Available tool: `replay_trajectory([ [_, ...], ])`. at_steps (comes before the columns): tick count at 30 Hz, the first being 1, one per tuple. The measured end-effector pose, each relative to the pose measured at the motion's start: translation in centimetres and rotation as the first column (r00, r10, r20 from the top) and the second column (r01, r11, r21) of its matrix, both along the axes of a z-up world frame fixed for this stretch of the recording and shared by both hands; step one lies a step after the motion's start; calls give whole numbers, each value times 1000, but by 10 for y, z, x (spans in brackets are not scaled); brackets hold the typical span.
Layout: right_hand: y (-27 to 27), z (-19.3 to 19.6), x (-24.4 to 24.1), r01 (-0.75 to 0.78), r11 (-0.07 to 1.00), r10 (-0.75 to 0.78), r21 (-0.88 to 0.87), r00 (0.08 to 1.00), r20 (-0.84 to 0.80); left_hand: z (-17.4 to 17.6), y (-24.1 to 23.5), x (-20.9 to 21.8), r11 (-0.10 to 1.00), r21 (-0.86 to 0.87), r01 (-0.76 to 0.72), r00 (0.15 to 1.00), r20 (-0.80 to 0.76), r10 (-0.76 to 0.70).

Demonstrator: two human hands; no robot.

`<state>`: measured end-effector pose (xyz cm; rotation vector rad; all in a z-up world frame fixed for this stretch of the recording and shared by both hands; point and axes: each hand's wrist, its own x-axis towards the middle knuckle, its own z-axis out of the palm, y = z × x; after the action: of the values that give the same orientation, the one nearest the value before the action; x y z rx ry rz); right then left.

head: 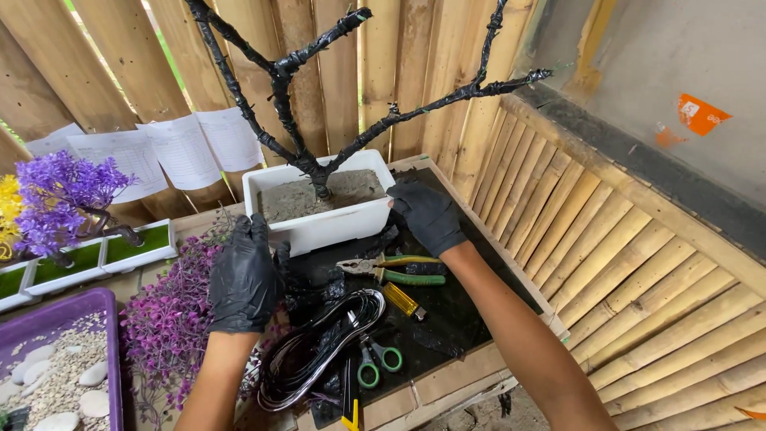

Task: The person shapes the branches of a small tree in a white pot using black gloves. They wrap wire around the branches to secure their position and use a yellow utility knife to trim the wire. The person then sets down the tools and adjusts the pot on the work surface.

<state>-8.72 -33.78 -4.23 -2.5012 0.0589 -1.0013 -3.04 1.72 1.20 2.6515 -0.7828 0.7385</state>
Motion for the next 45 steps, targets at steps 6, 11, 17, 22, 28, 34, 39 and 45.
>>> replay_trajectory([
  [6, -19, -35, 18, 89, 989, -78, -117, 992, 94, -5, 4, 4, 998, -45, 34, 996, 87, -30],
  [11, -18, -34, 17, 98, 986, -82, -137, 990, 116, 1, 10, 3, 992, -92, 84, 996, 4, -84],
  [17, 1, -6, 0, 60, 990, -41, -130, 989, 143, -18, 12, 12, 999, -7, 54, 998, 45, -54],
  [22, -1, -9, -1, 97, 977, -64, -190, 983, 175, 7, 19, 12, 995, 0, 96, 991, -90, -95],
  [28, -6, -16, 8, 101, 961, -50, -258, 979, 198, 56, 45, -33, 948, -106, 300, 951, -36, -305],
  [34, 4, 5, -15, 15, 978, 13, -208, 991, 130, -2, 31, -100, 862, -11, 506, 843, -203, -497],
  [39, 78, 97, -96, 57, 987, -131, -148, 820, -556, -55, 27, -115, 851, 374, 369, 924, -48, -380],
  [45, 52, 39, -124, -183, 981, 107, -56, 765, -635, -69, 32, -110, 867, 451, 210, 872, 315, -375],
])
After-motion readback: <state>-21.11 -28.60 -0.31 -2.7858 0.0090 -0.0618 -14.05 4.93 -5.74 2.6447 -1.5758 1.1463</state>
